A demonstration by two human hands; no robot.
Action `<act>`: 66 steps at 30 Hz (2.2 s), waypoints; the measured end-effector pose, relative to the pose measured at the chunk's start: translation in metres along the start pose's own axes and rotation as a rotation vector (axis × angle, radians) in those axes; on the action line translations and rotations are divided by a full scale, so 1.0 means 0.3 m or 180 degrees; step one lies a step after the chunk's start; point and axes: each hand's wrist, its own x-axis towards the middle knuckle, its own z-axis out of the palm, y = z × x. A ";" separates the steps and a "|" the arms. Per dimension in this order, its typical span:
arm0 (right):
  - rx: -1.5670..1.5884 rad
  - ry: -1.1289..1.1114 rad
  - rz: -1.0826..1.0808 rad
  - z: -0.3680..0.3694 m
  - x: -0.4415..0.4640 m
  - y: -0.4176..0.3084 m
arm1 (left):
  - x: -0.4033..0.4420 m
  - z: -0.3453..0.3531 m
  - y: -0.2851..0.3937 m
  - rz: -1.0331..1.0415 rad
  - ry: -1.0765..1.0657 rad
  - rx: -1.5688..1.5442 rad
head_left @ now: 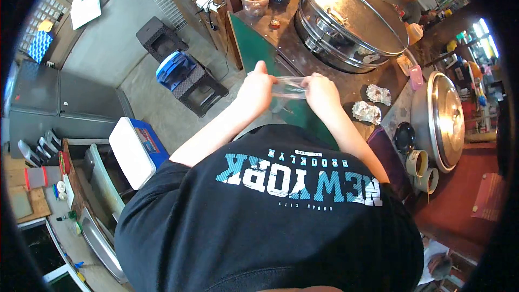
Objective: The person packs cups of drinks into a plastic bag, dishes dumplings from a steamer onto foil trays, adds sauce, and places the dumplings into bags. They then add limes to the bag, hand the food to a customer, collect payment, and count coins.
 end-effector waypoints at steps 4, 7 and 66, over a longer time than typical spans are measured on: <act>0.0714 0.0494 -0.0784 -0.202 -0.047 -0.162 | 0.011 -0.180 0.156 0.0130 0.0637 0.0495; 0.1399 0.2342 -0.2260 -0.302 -0.122 -0.176 | -0.008 -0.257 0.217 0.1419 0.2210 0.0401; 0.0608 0.0309 0.0377 -0.070 -0.370 0.736 | 0.293 0.581 0.603 0.1162 -0.1727 -0.0231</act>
